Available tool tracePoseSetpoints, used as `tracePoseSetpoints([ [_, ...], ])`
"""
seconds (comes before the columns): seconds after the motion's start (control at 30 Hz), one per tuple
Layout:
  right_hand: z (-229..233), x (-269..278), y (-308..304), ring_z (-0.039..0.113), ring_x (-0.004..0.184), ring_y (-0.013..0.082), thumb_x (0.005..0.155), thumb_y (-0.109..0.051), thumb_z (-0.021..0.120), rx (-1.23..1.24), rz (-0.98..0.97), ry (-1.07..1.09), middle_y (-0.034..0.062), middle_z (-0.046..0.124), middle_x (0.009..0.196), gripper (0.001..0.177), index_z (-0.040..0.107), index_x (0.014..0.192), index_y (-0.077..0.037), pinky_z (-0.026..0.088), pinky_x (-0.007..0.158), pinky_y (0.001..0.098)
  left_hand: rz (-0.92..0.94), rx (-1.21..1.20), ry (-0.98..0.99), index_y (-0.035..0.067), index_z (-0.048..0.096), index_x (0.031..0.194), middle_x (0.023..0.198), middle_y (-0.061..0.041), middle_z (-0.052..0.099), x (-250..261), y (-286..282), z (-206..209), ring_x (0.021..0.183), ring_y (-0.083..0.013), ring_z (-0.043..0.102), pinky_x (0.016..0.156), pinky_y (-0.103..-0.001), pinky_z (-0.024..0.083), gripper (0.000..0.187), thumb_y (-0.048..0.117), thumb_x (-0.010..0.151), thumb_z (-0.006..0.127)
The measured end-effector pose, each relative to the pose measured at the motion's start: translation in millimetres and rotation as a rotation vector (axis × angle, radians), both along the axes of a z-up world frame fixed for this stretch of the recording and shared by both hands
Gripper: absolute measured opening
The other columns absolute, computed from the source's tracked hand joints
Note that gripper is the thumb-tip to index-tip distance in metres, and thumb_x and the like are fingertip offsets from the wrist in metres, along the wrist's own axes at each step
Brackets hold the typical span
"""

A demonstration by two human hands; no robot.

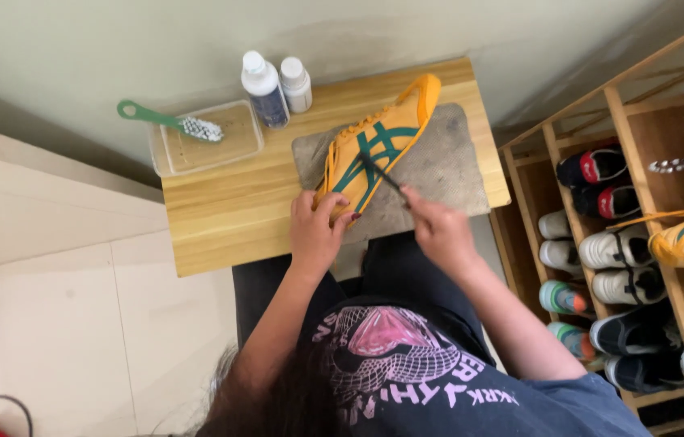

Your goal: The person scrubs a yellow and green sneaker with a brush, repeatedly dipping the brush into a container of liquid and cleaning the upper, toe box, and side panels. The shoe is held on a cloth on a wooden table while the person works.

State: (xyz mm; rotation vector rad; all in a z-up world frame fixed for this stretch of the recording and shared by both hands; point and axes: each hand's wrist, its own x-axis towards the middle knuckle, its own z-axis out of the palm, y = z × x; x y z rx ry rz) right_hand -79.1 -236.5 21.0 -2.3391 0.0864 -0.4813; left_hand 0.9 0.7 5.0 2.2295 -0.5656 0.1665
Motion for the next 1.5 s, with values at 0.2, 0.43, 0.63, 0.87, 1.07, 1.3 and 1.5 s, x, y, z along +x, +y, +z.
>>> tracePoseSetpoints([
  [0.2, -1, 7, -10, 0.075, 0.096, 0.0327, 0.095, 0.000, 0.069, -0.091, 0.000, -0.077, 0.0168, 0.078, 0.107, 0.030, 0.080, 0.120, -0.013, 0.060, 0.082, 0.0421, 0.022, 0.014, -0.112, 0.026, 0.060, 0.104, 0.093, -0.004, 0.044, -1, -3, -3, 0.089, -0.0287, 0.057, 0.086, -0.038, 0.046, 0.028, 0.045, 0.090, 0.075],
  [0.43, 4, 11, -22, 0.075, 0.091, 0.0284, 0.098, -0.004, 0.067, -0.293, -0.081, -0.160, 0.0134, 0.079, 0.100, 0.033, 0.077, 0.128, -0.014, 0.060, 0.080, 0.0402, 0.023, 0.033, -0.186, 0.028, 0.061, 0.104, 0.094, -0.004, 0.046, 0, -6, -12, 0.088, -0.0298, 0.058, 0.082, -0.039, 0.047, 0.029, 0.048, 0.088, 0.073],
  [0.63, 12, 5, -6, 0.076, 0.087, 0.0283, 0.095, -0.005, 0.071, -0.248, 0.005, -0.106, 0.0124, 0.079, 0.094, 0.028, 0.081, 0.118, -0.018, 0.061, 0.075, 0.0386, 0.006, -0.007, -0.142, 0.026, 0.061, 0.103, 0.093, -0.004, 0.045, -1, -4, -8, 0.089, -0.0311, 0.060, 0.084, -0.038, 0.047, 0.026, 0.045, 0.089, 0.074],
  [0.87, -7, 6, -15, 0.073, 0.101, 0.0280, 0.096, 0.000, 0.068, -0.131, 0.010, -0.109, 0.0123, 0.078, 0.108, 0.034, 0.078, 0.125, -0.014, 0.060, 0.087, 0.0384, 0.006, -0.027, -0.141, 0.027, 0.062, 0.103, 0.094, -0.003, 0.044, 3, -1, -15, 0.094, -0.0289, 0.060, 0.086, -0.037, 0.047, 0.028, 0.045, 0.087, 0.076],
  [1.07, 19, 5, 7, 0.072, 0.105, 0.0320, 0.098, 0.001, 0.066, -0.015, 0.036, -0.046, 0.0193, 0.075, 0.112, 0.031, 0.076, 0.125, -0.009, 0.060, 0.089, 0.0412, 0.018, -0.048, -0.114, 0.026, 0.061, 0.103, 0.094, -0.001, 0.043, 4, -1, -10, 0.095, -0.0271, 0.060, 0.086, -0.036, 0.046, 0.026, 0.041, 0.089, 0.076],
  [1.3, 7, 8, 4, 0.069, 0.109, 0.0352, 0.099, 0.001, 0.065, -0.054, 0.026, -0.043, 0.0236, 0.073, 0.114, 0.031, 0.075, 0.128, -0.006, 0.059, 0.089, 0.0464, 0.013, -0.070, -0.117, 0.025, 0.061, 0.103, 0.094, -0.001, 0.043, 1, 2, -16, 0.099, -0.0263, 0.060, 0.089, -0.035, 0.046, 0.027, 0.044, 0.089, 0.074],
  [1.5, 19, 22, -18, 0.070, 0.108, 0.0317, 0.102, 0.001, 0.062, -0.094, -0.055, -0.069, 0.0208, 0.074, 0.114, 0.035, 0.073, 0.134, -0.009, 0.058, 0.096, 0.0440, 0.040, -0.068, -0.099, 0.028, 0.061, 0.106, 0.098, -0.006, 0.047, 0, -1, -21, 0.102, -0.0345, 0.060, 0.088, -0.039, 0.051, 0.027, 0.047, 0.090, 0.072],
])
